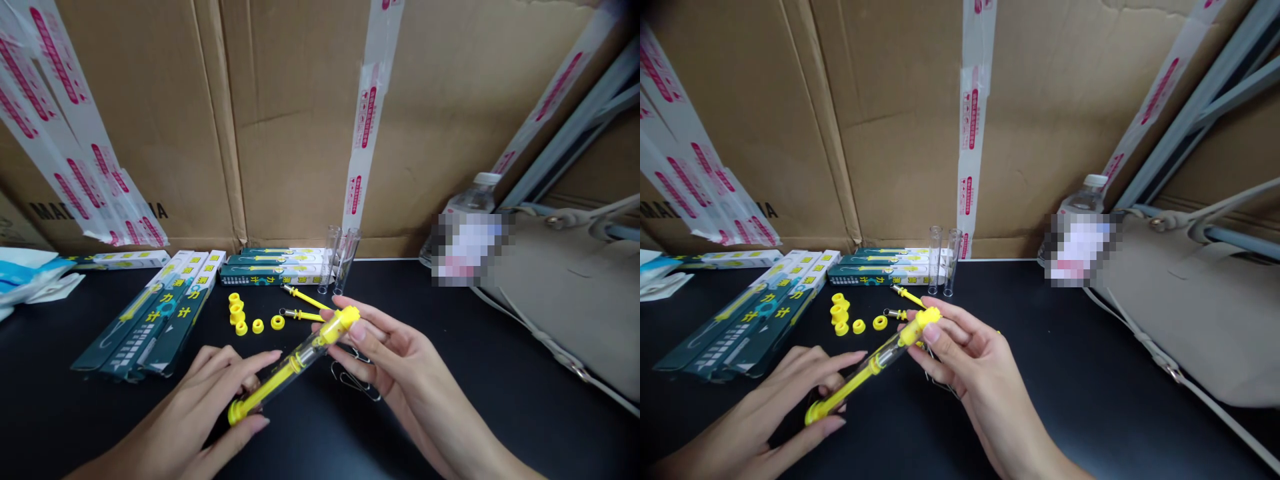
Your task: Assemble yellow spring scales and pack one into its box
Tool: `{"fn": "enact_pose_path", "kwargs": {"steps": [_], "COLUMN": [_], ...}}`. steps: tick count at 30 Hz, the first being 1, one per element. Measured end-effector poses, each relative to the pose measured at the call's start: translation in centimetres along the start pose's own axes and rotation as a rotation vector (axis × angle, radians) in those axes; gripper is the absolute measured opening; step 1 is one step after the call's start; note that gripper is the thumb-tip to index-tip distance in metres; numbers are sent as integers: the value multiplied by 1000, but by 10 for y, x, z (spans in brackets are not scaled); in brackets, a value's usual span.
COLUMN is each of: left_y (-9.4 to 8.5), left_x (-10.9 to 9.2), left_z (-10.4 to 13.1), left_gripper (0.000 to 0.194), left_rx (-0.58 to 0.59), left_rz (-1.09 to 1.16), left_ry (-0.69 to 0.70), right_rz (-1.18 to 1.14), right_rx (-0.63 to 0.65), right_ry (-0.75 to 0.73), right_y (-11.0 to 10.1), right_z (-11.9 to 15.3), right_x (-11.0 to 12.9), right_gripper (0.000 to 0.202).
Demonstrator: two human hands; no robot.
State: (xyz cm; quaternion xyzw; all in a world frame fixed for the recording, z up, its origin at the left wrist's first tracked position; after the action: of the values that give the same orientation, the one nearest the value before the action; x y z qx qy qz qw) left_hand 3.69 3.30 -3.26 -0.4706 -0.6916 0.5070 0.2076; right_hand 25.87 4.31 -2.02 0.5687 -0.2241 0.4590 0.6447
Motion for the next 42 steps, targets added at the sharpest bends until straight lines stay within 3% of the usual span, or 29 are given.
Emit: {"fn": "enact_pose_path", "kwargs": {"steps": [12,24,42], "left_y": [-6,-16,-14], "left_x": [-7,-16,-16], "left_z": [-9,-12,-8], "left_gripper": [46,38,38], "left_rx": [-23,-197,-176], "left_rz": [101,-19,-92], "left_ry": [39,107,63], "right_rz": [59,68,120], "right_rx": [-31,-41,-25], "right_ry": [17,13,40], "right_y": [-2,-1,1], "right_z": [-1,2,-1], "right_x": [-1,-1,-4], "right_gripper": [34,31,32]}}
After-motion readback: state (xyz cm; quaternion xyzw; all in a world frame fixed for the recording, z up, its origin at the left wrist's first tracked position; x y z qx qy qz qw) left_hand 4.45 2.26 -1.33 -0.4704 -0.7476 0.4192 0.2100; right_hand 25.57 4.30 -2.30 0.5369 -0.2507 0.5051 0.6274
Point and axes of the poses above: each hand's wrist, its own z-axis away from the middle knuckle, its own y-axis out of the palm, x = y × z, the point moved 6 cm from there along -z, towards the middle knuckle, and after that the axes turned 13 degrees about y, right-handed, at the moved point
